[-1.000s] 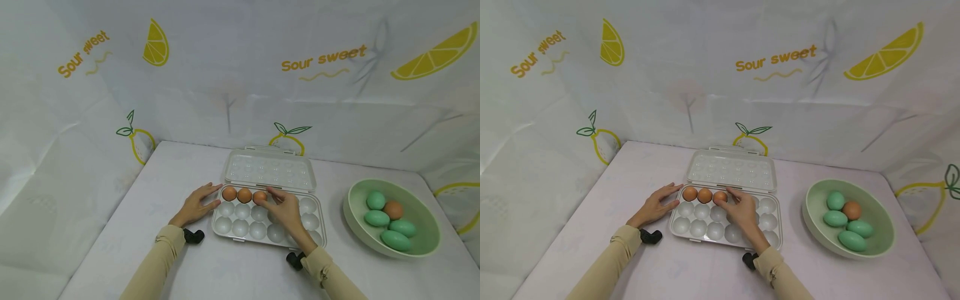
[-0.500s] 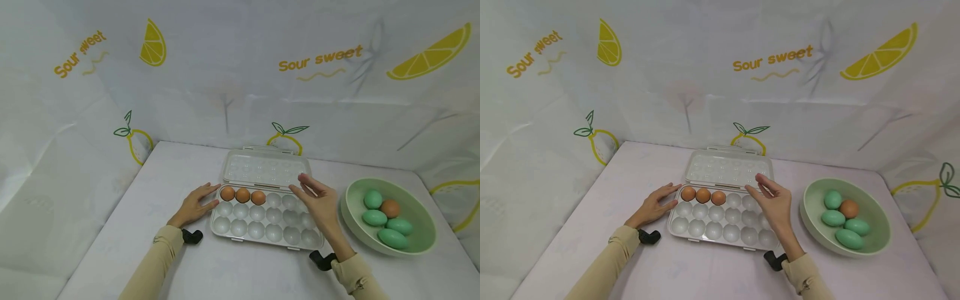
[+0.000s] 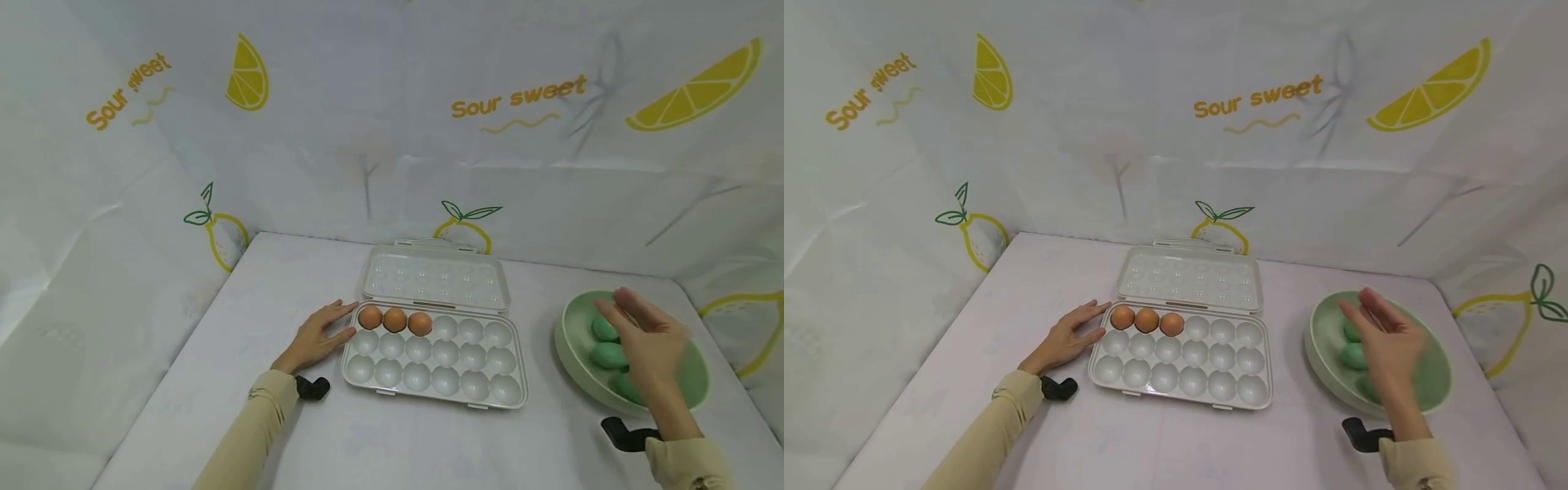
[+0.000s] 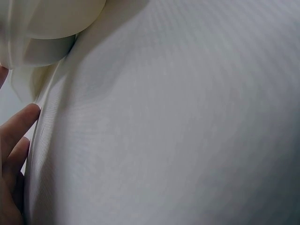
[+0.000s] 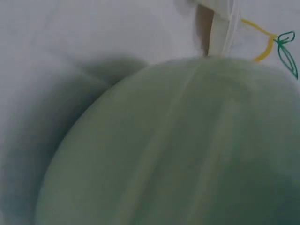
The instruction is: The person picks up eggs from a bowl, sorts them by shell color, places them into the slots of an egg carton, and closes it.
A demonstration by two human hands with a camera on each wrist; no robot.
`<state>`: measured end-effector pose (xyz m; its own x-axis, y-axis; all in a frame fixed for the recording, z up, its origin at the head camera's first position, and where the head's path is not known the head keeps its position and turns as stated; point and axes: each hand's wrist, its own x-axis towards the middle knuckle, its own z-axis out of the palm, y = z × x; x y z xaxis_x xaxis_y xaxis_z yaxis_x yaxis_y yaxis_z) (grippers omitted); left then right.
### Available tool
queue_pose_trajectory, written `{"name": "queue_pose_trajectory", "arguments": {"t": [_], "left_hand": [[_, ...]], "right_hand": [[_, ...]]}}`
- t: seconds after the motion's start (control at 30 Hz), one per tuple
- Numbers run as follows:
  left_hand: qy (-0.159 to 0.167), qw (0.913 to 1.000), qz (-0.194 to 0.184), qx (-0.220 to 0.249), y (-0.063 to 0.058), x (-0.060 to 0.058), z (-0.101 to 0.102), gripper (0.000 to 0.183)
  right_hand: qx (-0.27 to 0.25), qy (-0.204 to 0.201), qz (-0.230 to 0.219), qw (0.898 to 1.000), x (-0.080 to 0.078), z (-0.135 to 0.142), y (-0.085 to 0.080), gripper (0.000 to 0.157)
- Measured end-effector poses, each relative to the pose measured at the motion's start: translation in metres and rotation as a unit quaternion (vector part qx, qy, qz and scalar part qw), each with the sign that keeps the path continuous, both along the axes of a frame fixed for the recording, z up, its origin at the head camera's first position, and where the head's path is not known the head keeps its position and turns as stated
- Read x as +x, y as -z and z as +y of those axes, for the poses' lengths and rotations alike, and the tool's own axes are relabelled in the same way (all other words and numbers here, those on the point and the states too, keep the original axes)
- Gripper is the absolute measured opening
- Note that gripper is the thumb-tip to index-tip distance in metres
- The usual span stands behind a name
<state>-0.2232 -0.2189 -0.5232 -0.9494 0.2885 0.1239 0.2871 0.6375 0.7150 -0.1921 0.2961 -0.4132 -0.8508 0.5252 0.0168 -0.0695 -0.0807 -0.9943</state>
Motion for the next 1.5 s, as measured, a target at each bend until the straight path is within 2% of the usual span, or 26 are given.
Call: {"name": "queue_pose_trajectory", "arguments": {"t": [0.17,0.3,0.43,0.6,0.73,0.87,1.0,1.1,1.23,1.5], "left_hand": [[-0.004,1.0,-0.006,-0.003,-0.001,0.001,0.0,0.056],[-0.007,0.9999,-0.01,-0.006,0.0,0.003,0.0,0.056],[-0.006,0.9999,-0.01,-0.005,0.002,0.003,0.001,0.056],[-0.006,0.9999,-0.008,-0.007,0.002,0.003,0.001,0.056],[-0.006,0.9999,-0.009,-0.007,0.002,0.002,0.001,0.056],[-0.006,1.0,-0.004,-0.006,0.003,0.002,0.001,0.056],[-0.004,1.0,-0.002,-0.004,0.003,0.002,0.001,0.056],[-0.004,1.0,-0.004,-0.003,0.003,0.002,0.002,0.056],[-0.002,1.0,0.0,-0.007,0.002,0.001,0.002,0.056],[-0.005,0.9999,-0.004,-0.008,0.0,0.0,0.001,0.056]], "right_hand": [[0.024,0.028,-0.062,0.997,0.004,0.03,0.01,0.054],[0.064,0.052,-0.14,0.987,0.002,0.042,0.018,0.064],[0.116,0.048,-0.197,0.972,0.003,0.051,0.026,0.069],[0.161,0.025,-0.238,0.957,0.006,0.062,0.034,0.072],[0.18,0.014,-0.242,0.953,0.004,0.064,0.036,0.066],[0.215,-0.012,-0.239,0.947,0.001,0.066,0.038,0.07],[0.263,-0.043,-0.248,0.932,-0.002,0.068,0.042,0.08],[0.296,-0.06,-0.238,0.923,-0.006,0.068,0.045,0.082],[0.337,-0.064,-0.22,0.913,-0.01,0.066,0.049,0.08],[0.393,-0.056,-0.238,0.886,-0.013,0.064,0.053,0.067]]}}
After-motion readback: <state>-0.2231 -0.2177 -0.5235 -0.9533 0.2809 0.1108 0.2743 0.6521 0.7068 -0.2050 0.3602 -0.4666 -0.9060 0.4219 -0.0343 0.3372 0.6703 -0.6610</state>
